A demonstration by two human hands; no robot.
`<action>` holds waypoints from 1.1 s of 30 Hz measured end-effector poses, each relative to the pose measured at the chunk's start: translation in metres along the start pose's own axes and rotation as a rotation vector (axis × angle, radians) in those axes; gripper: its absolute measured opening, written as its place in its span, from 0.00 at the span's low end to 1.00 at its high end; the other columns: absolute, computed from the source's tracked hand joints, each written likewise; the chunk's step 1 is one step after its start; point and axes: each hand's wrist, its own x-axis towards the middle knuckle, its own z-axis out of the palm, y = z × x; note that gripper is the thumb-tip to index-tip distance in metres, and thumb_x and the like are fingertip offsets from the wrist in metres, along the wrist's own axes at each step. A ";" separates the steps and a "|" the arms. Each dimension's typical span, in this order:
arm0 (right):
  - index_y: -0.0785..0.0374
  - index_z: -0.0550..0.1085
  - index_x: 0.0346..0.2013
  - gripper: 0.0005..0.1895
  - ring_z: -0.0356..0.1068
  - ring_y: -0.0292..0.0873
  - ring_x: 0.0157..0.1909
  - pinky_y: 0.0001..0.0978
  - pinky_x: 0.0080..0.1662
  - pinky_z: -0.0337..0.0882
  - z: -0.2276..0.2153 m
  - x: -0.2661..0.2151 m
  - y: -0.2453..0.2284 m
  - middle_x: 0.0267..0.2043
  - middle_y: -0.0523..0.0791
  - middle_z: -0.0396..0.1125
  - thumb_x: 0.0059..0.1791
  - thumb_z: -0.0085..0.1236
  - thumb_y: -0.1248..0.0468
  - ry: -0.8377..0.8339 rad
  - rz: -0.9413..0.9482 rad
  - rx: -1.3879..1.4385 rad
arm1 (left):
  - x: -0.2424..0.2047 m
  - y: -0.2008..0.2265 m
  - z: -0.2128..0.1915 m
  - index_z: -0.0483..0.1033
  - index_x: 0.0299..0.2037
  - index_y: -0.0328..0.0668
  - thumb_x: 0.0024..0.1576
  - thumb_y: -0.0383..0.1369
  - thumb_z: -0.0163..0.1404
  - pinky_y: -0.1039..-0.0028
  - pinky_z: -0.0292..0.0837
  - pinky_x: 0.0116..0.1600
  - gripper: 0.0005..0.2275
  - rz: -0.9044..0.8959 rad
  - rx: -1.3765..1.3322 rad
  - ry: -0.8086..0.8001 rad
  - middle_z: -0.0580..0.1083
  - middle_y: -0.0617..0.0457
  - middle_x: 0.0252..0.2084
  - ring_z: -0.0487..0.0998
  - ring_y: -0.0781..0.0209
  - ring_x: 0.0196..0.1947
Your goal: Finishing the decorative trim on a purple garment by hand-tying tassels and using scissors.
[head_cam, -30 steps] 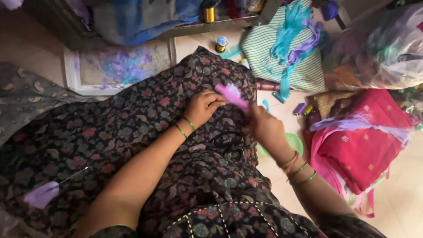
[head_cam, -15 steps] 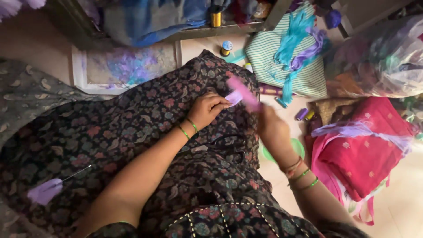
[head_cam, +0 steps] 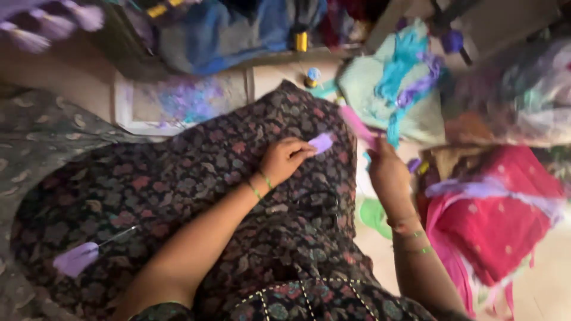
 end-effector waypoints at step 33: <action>0.64 0.59 0.48 0.03 0.78 0.46 0.38 0.30 0.32 0.78 -0.099 0.057 -0.283 0.40 0.52 0.71 0.61 0.40 0.67 -0.260 -0.464 1.369 | -0.051 0.138 -0.199 0.74 0.32 0.40 0.60 0.34 0.54 0.54 0.64 0.46 0.07 -0.117 0.628 0.192 0.76 0.48 0.33 0.76 0.44 0.42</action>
